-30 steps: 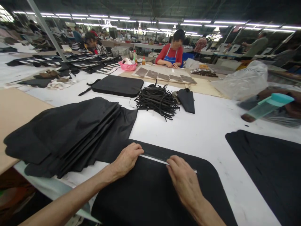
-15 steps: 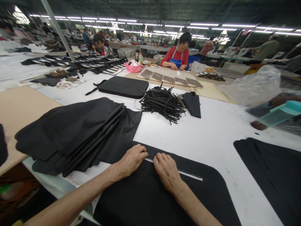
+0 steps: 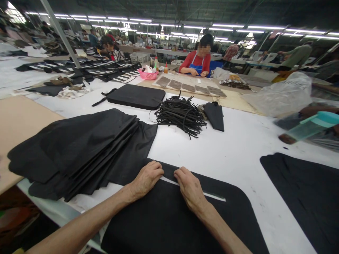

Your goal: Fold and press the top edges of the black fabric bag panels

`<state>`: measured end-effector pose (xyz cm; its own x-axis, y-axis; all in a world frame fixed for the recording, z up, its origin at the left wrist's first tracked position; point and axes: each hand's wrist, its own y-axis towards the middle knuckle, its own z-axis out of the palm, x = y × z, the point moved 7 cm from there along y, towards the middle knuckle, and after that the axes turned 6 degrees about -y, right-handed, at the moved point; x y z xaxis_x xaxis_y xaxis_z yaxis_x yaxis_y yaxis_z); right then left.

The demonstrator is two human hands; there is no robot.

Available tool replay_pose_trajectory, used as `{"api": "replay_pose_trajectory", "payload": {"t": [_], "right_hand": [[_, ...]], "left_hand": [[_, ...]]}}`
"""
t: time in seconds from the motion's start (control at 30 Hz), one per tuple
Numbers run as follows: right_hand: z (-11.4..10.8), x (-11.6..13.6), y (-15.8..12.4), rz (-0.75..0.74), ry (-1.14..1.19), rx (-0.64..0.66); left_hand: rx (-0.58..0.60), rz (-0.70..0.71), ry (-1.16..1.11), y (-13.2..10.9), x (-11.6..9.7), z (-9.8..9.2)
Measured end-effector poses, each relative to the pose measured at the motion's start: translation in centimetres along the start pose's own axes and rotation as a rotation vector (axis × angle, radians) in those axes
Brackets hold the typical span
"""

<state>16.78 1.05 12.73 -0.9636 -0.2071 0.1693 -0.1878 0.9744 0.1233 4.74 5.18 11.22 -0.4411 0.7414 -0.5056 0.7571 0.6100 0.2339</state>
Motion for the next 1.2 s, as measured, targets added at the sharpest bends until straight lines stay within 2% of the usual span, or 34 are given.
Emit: {"api": "replay_pose_trajectory", "payload": {"t": [0.17,0.3,0.53,0.7,0.9,1.2], "right_hand": [[0.2,0.9,-0.3,-0.086,-0.121,-0.051],[0.7,0.4,-0.9,-0.087,-0.208,-0.06],[-0.3,-3.4,-3.5,0.106,-0.077,-0.045],[-0.8,-5.2,-5.0,0.198,-0.042,-0.047],[-0.6,-5.7,-5.4,0.242,-0.032,-0.02],[-0.6,-5.5,-4.9,0.324,-0.163,0.019]], "left_hand": [[-0.019,-0.023,-0.022,0.1,0.0,-0.1],[-0.016,-0.022,-0.033,0.1,-0.1,-0.1],[-0.027,-0.067,-0.039,0.0,0.2,-0.4],[-0.034,-0.113,-0.043,0.2,0.3,-0.7],[-0.016,-0.127,-0.023,0.3,0.1,-0.5],[-0.001,-0.194,0.035,0.7,-0.4,-0.4]]}}
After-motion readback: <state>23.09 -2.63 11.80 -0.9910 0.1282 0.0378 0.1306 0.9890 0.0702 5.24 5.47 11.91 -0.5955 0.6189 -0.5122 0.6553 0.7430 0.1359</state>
